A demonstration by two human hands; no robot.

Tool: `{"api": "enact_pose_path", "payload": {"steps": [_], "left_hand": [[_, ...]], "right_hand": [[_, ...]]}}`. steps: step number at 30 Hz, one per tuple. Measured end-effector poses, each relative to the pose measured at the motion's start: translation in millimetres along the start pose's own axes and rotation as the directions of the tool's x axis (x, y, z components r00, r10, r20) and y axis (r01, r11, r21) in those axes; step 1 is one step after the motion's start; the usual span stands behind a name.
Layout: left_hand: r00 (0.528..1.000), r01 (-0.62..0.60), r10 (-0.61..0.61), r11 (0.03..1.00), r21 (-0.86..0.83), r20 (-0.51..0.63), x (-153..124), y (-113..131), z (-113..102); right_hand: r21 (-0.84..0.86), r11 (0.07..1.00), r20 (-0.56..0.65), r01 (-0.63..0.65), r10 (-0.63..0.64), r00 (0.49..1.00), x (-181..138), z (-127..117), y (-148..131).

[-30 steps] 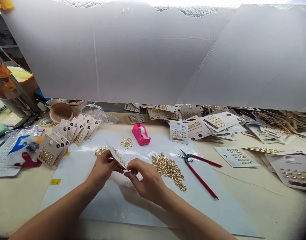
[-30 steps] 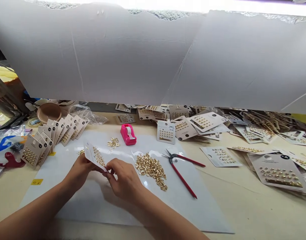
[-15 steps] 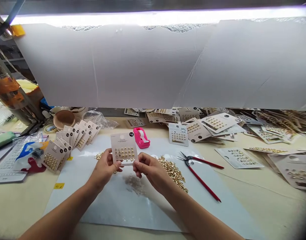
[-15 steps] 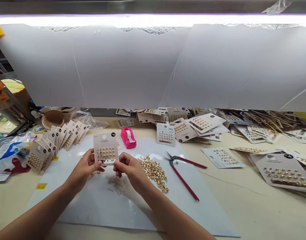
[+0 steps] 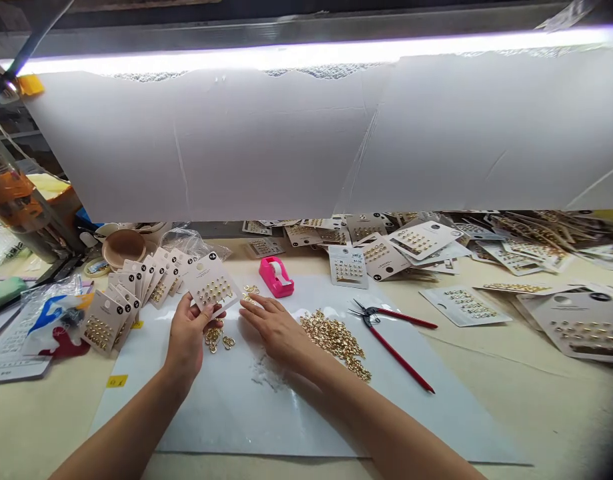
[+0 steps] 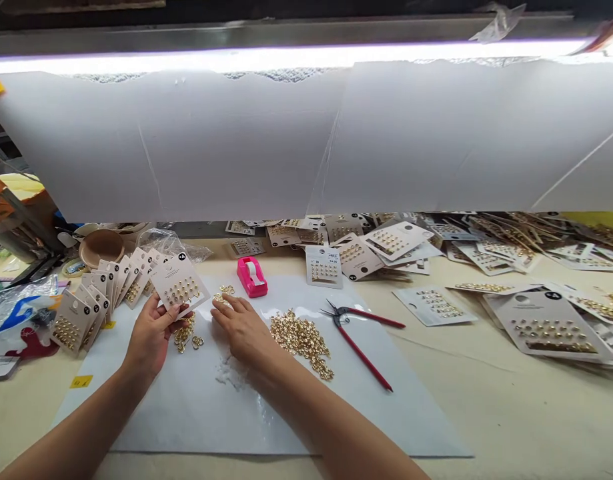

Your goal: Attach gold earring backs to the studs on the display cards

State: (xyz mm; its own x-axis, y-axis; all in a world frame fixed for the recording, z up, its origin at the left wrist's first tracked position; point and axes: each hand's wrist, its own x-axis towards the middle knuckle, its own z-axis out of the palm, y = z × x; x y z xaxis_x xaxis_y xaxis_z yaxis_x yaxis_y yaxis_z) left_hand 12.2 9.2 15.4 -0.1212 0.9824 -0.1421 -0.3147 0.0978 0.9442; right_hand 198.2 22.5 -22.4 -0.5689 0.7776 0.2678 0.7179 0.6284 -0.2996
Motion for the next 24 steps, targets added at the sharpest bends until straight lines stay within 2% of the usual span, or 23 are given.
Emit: {"api": "enact_pose_path", "payload": {"steps": [2,8,13,16,21,24], "left_hand": [[0.999,0.037,-0.037,0.999,0.016,0.015,-2,0,2],[0.993,0.11,-0.11,0.994,0.002,0.041,-8,1,5],[0.975,0.175,-0.169,0.984,-0.031,0.141,-9,-1,5],[0.971,0.154,-0.161,0.987,0.053,0.175,-10,-3,6],[0.987,0.046,-0.074,0.982,0.185,0.143,-11,-7,5],[0.986,0.048,-0.083,0.972,0.229,0.146,-10,-5,6]], "right_hand": [[-0.05,0.999,0.026,0.005,-0.004,1.0,1,1,-2],[-0.116,0.988,-0.013,-0.097,0.096,0.995,4,0,-4],[-0.121,0.977,-0.027,-0.176,0.174,0.984,6,5,-3],[-0.111,0.966,-0.052,-0.232,0.227,0.972,6,7,-2],[-0.087,0.945,-0.053,-0.315,0.311,0.949,3,4,-1],[-0.069,0.933,-0.041,-0.353,0.351,0.936,2,3,-1]]}}
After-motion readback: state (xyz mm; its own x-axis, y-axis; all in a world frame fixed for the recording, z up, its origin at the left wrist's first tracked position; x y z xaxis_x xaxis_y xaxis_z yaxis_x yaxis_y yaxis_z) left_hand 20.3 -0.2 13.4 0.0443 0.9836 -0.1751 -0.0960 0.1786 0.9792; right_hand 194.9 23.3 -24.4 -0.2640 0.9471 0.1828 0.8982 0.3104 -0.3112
